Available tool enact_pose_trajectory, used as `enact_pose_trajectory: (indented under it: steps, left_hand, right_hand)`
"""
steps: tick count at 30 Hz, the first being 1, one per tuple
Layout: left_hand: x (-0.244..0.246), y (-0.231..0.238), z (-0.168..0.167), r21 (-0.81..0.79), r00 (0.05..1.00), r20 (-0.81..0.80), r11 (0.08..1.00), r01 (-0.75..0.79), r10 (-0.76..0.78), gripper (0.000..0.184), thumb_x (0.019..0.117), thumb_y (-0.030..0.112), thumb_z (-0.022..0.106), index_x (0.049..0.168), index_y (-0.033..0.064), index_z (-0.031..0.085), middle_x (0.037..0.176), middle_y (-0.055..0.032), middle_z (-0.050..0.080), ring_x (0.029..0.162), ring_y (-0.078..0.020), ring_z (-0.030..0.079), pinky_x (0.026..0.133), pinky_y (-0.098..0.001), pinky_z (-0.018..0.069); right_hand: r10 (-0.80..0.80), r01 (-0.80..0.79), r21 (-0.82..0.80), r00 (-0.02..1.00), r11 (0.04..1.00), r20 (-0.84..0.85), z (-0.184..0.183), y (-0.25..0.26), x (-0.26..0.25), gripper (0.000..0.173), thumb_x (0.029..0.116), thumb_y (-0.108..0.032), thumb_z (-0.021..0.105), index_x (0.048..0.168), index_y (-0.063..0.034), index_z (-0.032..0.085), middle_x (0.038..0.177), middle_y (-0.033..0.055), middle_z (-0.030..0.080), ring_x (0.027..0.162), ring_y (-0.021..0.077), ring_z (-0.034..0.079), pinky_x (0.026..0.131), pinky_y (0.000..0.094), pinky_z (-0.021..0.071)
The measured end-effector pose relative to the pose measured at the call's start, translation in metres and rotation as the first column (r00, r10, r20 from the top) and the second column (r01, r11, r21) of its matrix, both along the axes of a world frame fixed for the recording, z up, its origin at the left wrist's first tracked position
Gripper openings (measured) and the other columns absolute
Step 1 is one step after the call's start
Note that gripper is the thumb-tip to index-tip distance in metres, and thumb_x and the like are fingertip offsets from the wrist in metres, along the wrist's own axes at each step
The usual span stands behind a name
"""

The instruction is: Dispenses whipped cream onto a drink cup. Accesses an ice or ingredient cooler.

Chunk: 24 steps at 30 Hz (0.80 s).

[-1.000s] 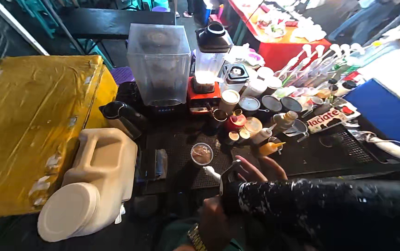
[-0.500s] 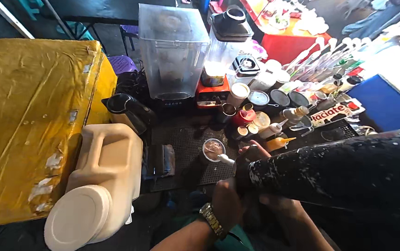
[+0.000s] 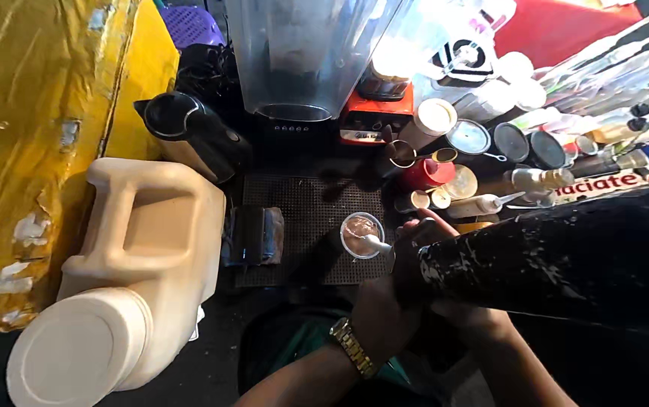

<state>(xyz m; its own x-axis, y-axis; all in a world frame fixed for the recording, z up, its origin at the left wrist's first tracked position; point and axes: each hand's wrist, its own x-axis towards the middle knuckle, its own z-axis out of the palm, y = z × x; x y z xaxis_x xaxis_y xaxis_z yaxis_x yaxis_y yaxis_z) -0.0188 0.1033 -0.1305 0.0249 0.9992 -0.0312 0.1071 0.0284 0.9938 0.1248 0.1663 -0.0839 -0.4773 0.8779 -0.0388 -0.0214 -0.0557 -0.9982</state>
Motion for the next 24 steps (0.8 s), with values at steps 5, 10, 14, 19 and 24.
enact_pose_trajectory:
  steps: [5, 10, 14, 19, 24]
  left_hand:
    - [0.004, 0.005, 0.004, -0.071, 0.999, 0.048, 0.997, 0.002, 0.001, 0.028, 0.0883, 0.028, 0.074, 0.089, -0.0001, 0.07, 0.076, -0.0082, 0.071, 0.073, -0.0147, 0.072, 0.068, -0.0357, 0.0603]
    - [0.006, 0.007, 0.004, -0.106, 1.0, 0.03, 0.994, 0.004, -0.001, 0.022, 0.087, 0.023, 0.073, 0.088, 0.0009, 0.07, 0.075, -0.0075, 0.071, 0.073, -0.0151, 0.071, 0.069, -0.0364, 0.0598]
    - [0.007, 0.006, 0.003, -0.093, 1.0, 0.014, 0.996, -0.012, 0.013, 0.023, 0.0868, 0.023, 0.073, 0.088, 0.0006, 0.07, 0.075, -0.0081, 0.071, 0.073, -0.0157, 0.072, 0.069, -0.0364, 0.0601]
    - [0.006, 0.008, 0.006, -0.183, 1.0, 0.014, 0.983, -0.001, 0.003, 0.024, 0.0888, 0.026, 0.072, 0.091, 0.002, 0.07, 0.077, -0.0066, 0.071, 0.074, -0.0143, 0.071, 0.07, -0.0355, 0.0598]
    - [-0.001, 0.01, 0.006, -0.214, 0.999, -0.001, 0.976, 0.038, -0.039, 0.024, 0.0876, 0.026, 0.072, 0.092, 0.0025, 0.071, 0.079, -0.0069, 0.072, 0.077, -0.016, 0.072, 0.072, -0.0376, 0.0593]
  right_hand:
    - [0.002, -0.002, -0.028, 1.0, 1.0, -0.014, 0.011, 0.009, -0.006, 0.104, 0.0653, -0.029, 0.092, 0.153, -0.0132, 0.038, 0.144, 0.0015, 0.056, 0.13, 0.014, 0.056, 0.108, 0.0329, 0.05]
    - [-0.056, 0.055, 0.021, 0.996, 0.998, 0.073, 0.006, 0.004, -0.007, 0.099, 0.0696, -0.025, 0.087, 0.155, -0.014, 0.037, 0.144, 0.0023, 0.056, 0.13, 0.0159, 0.056, 0.107, 0.0344, 0.0507]
    - [-0.089, 0.087, 0.025, 0.994, 0.996, 0.069, 0.002, 0.002, -0.009, 0.109, 0.0678, -0.028, 0.09, 0.159, -0.0146, 0.031, 0.147, 0.0025, 0.054, 0.131, 0.0167, 0.056, 0.109, 0.0349, 0.05]
    - [-0.092, 0.095, -0.026, 0.993, 0.995, 0.074, 0.0, 0.007, -0.01, 0.096, 0.0689, -0.024, 0.089, 0.152, -0.0123, 0.042, 0.142, 0.0061, 0.058, 0.127, 0.0204, 0.059, 0.105, 0.0382, 0.0534]
    - [-0.047, 0.047, -0.026, 0.999, 0.999, -0.014, -0.006, 0.011, -0.012, 0.084, 0.07, -0.019, 0.084, 0.145, -0.0128, 0.047, 0.146, 0.007, 0.055, 0.134, 0.0238, 0.054, 0.11, 0.0413, 0.0487]
